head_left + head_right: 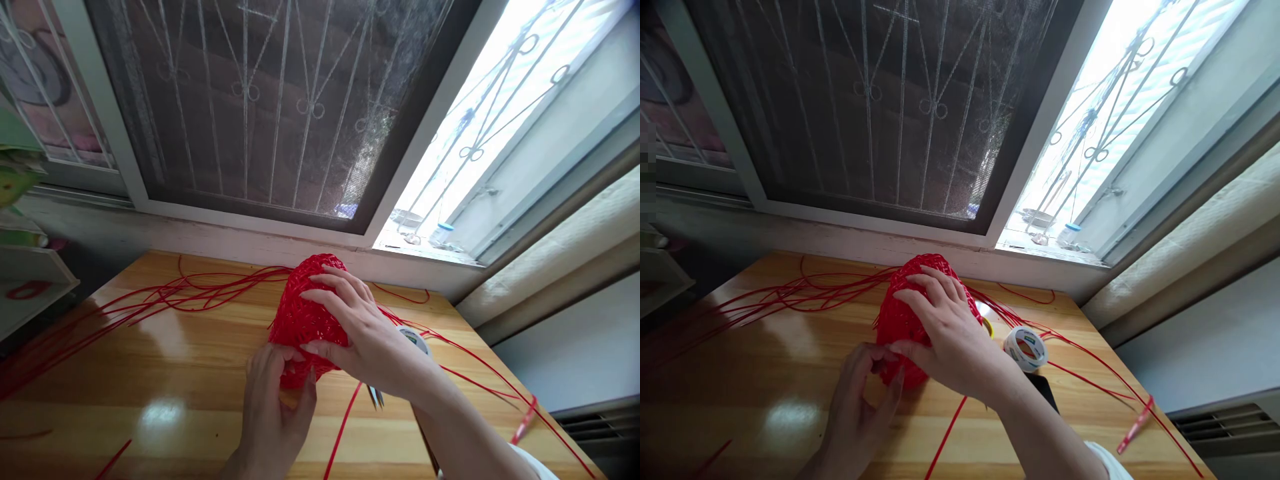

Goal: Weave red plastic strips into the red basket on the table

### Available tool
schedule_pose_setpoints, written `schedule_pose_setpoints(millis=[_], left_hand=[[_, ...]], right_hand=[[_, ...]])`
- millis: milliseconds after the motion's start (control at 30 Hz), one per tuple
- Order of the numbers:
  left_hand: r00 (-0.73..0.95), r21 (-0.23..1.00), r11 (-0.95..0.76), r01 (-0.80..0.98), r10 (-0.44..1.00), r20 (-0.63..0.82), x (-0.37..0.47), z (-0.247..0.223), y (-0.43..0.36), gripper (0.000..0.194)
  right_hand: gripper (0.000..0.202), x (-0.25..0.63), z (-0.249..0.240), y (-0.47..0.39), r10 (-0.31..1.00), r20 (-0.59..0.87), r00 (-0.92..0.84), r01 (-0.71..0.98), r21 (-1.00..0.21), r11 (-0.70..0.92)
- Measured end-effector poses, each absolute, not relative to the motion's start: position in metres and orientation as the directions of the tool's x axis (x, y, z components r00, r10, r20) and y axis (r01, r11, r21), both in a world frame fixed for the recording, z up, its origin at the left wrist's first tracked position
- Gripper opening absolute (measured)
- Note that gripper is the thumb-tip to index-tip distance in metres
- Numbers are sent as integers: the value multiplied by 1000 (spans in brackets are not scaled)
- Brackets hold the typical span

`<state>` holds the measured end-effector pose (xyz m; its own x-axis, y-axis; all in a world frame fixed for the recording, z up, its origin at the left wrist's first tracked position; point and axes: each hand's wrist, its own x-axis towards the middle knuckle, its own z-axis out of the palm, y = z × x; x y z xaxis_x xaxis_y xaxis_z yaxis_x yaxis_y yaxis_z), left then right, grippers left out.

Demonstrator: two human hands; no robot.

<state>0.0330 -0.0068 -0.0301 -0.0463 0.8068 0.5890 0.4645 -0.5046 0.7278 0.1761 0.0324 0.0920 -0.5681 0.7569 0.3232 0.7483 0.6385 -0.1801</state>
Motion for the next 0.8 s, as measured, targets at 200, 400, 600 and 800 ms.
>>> schedule_pose_setpoints(millis=[200, 400, 600, 800], left_hand=[[-44, 821, -421, 385, 880, 472, 33, -39, -7, 9], [47, 952, -272, 142, 962, 268, 38, -40, -4, 27], [164, 903, -327, 280, 943, 290, 32, -31, 1, 27], [236, 931, -252, 265, 953, 191, 30, -25, -1, 30]], right_hand=[[46, 185, 88, 33, 822, 276, -499, 803, -209, 558], [55, 193, 92, 36, 811, 194, -552, 760, -282, 586], [59, 198, 93, 40, 783, 187, -593, 738, -263, 621], [46, 196, 90, 39, 795, 204, -571, 754, -253, 606]])
